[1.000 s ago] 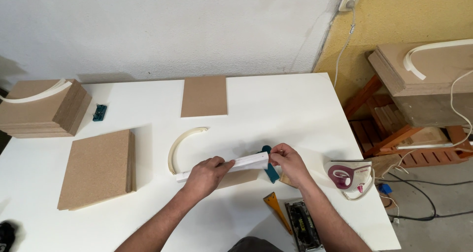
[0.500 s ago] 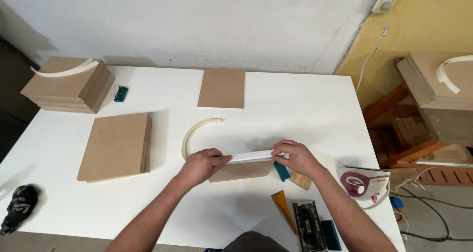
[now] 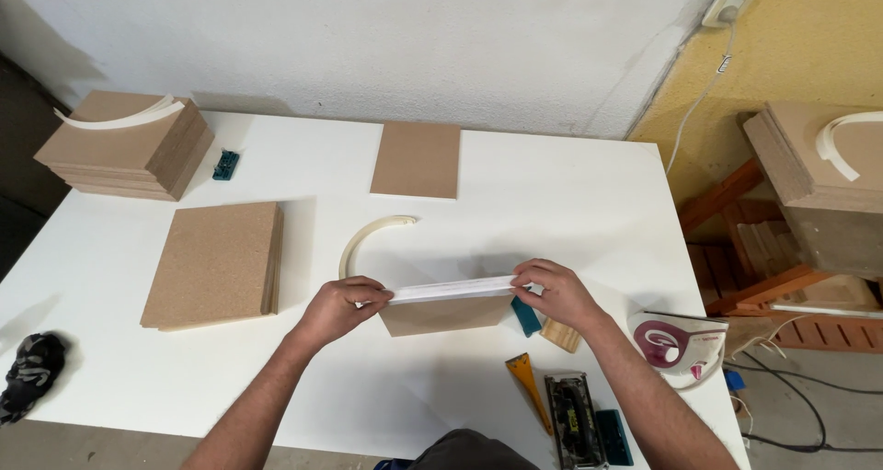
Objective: Applying heat-activated edge banding to wooden boards using an iron, followed by trimming the excess and sanding the edges for a smooth finish.
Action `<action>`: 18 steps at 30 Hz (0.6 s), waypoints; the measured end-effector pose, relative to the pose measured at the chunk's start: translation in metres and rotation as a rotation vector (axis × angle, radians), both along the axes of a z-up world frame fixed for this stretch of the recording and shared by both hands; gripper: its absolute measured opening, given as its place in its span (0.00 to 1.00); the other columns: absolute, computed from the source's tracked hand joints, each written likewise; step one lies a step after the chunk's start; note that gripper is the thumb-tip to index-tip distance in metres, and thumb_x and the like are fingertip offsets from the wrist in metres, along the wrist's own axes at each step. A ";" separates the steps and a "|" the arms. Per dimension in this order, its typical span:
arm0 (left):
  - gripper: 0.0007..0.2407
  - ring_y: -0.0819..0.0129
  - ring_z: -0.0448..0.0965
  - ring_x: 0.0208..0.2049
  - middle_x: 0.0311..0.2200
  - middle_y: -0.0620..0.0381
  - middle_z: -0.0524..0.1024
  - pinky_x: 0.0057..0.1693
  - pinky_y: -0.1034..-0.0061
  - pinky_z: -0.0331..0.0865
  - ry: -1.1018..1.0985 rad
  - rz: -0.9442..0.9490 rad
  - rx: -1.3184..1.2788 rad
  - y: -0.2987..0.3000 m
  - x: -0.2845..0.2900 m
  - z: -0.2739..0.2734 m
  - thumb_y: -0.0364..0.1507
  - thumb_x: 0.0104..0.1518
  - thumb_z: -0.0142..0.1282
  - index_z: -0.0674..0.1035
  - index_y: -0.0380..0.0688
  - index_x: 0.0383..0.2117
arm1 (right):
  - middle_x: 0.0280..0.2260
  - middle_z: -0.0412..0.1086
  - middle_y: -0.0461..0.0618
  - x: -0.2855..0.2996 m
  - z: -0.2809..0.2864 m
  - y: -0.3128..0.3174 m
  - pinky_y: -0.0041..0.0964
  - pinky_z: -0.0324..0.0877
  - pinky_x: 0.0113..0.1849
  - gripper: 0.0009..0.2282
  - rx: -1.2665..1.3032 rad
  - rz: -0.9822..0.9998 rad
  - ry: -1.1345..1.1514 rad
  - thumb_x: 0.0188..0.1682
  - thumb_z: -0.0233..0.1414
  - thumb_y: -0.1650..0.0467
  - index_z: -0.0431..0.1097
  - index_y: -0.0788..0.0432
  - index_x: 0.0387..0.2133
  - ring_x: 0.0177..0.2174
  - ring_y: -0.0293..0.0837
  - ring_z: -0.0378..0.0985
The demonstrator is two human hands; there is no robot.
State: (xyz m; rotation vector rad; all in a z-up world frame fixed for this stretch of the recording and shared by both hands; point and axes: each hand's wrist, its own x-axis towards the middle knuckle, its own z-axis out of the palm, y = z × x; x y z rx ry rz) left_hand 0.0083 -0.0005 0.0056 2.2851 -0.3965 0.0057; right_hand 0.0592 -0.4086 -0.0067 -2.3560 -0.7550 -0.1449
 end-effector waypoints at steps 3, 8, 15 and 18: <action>0.08 0.64 0.87 0.39 0.37 0.59 0.87 0.46 0.72 0.82 -0.015 0.004 0.011 0.001 -0.001 -0.002 0.26 0.53 0.66 0.90 0.59 0.34 | 0.36 0.78 0.37 0.002 -0.009 -0.002 0.34 0.76 0.45 0.05 0.027 -0.008 -0.010 0.45 0.61 0.73 0.75 0.49 0.29 0.40 0.38 0.82; 0.09 0.61 0.87 0.41 0.38 0.57 0.86 0.47 0.70 0.82 -0.009 0.023 0.076 -0.002 -0.002 0.005 0.25 0.52 0.65 0.90 0.57 0.36 | 0.36 0.78 0.45 0.003 -0.015 -0.004 0.42 0.75 0.47 0.06 0.194 0.002 0.148 0.45 0.62 0.76 0.78 0.52 0.32 0.41 0.43 0.81; 0.08 0.69 0.85 0.45 0.42 0.63 0.85 0.49 0.77 0.80 -0.147 -0.074 0.377 -0.061 0.008 0.030 0.31 0.54 0.66 0.88 0.60 0.39 | 0.37 0.78 0.46 0.002 -0.022 -0.003 0.43 0.74 0.48 0.06 0.217 -0.013 0.195 0.45 0.62 0.75 0.78 0.52 0.33 0.43 0.43 0.81; 0.09 0.68 0.84 0.45 0.42 0.64 0.84 0.51 0.76 0.78 -0.129 -0.104 0.335 -0.093 0.017 0.012 0.31 0.56 0.63 0.87 0.61 0.42 | 0.38 0.78 0.49 0.000 -0.029 -0.001 0.45 0.73 0.49 0.06 0.283 -0.048 0.209 0.44 0.63 0.76 0.78 0.54 0.33 0.42 0.44 0.81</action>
